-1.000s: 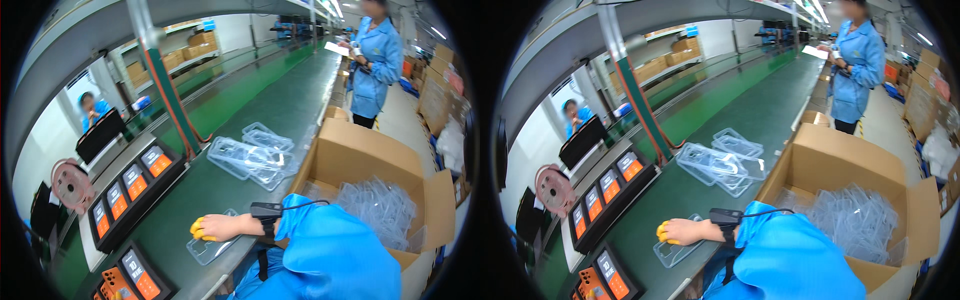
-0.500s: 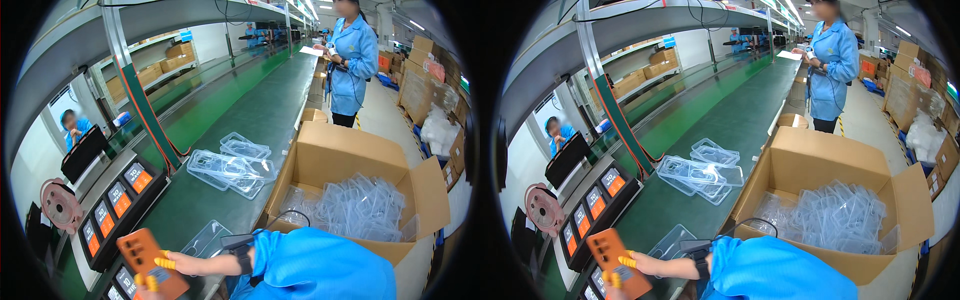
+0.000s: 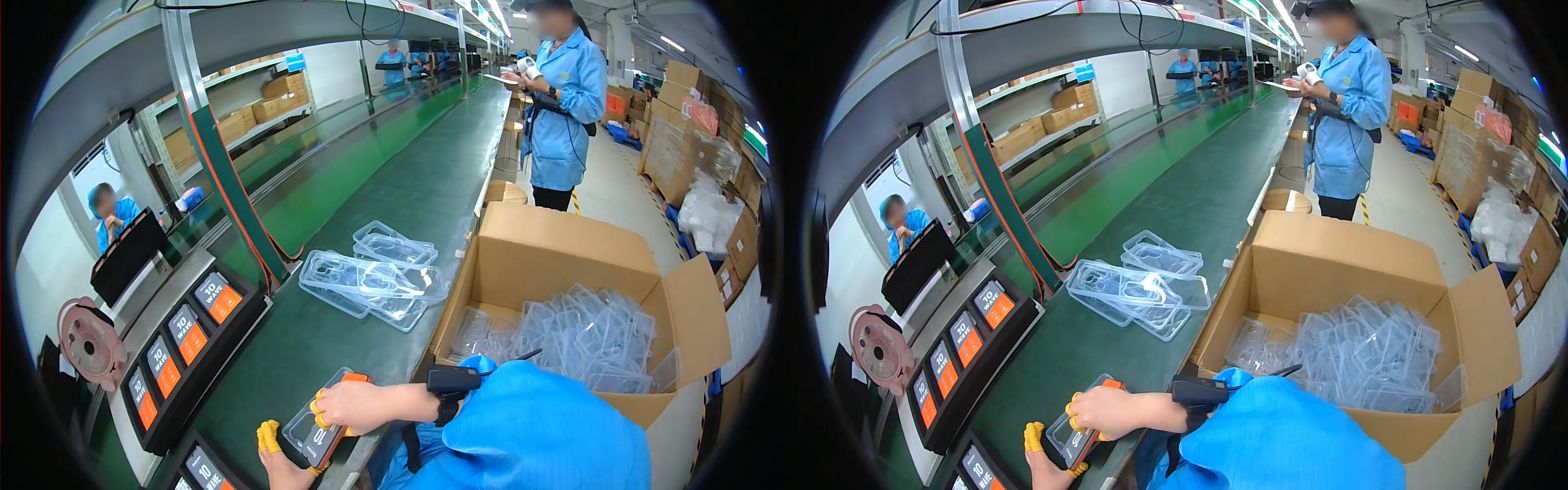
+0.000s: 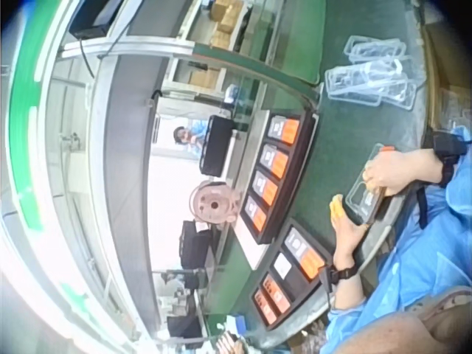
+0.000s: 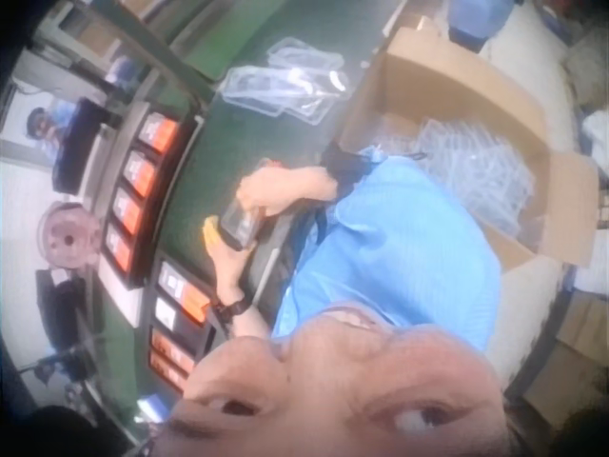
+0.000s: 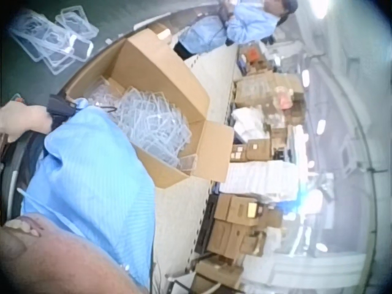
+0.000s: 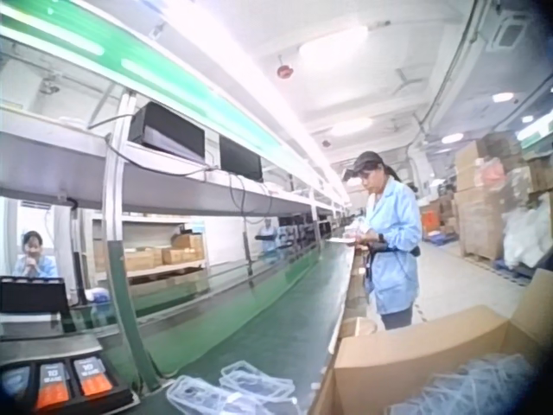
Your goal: Applying protective covers or clear cases to mobile phones on a factory assembly line.
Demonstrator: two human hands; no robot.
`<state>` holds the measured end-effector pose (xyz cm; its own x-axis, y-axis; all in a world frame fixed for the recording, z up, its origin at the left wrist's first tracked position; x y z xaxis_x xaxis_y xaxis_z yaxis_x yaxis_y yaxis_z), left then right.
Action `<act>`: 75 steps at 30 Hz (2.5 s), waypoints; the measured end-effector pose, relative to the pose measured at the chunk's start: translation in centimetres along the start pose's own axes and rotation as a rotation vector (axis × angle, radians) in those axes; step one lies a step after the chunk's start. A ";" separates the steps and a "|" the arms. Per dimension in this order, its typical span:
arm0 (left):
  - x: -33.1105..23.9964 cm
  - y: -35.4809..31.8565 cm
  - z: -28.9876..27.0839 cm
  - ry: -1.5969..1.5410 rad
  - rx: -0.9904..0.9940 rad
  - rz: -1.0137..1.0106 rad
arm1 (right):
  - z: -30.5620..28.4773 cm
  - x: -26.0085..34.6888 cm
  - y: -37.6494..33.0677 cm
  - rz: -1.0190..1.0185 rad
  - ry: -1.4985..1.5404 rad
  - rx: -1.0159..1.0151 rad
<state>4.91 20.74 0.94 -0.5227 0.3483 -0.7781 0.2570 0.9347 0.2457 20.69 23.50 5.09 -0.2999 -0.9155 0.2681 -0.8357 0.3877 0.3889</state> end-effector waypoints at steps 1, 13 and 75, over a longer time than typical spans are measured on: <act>0.1 -0.1 0.0 0.001 0.000 0.005 | 0.5 -0.4 -0.2 0.105 0.011 0.083; 0.0 0.0 -2.5 -0.051 -0.120 0.111 | 1.6 -3.9 3.3 0.200 0.236 0.279; 1.7 -3.4 -6.3 0.273 -0.524 -0.271 | -0.3 -2.8 4.5 0.123 0.122 -0.635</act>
<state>-1.99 18.65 2.47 -0.7189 0.0362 -0.6942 -0.3078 0.8788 0.3646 17.94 27.86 6.38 -0.2904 -0.8564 0.4269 -0.3535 0.5106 0.7838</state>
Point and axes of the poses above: each hand's wrist, its own y-axis towards the middle knuckle, its own z-axis out of the palm, x = y × z, the point moved 7 cm from there along y, towards the middle knuckle, and after that the axes turned 4 degrees about x, right-handed, at the moved point
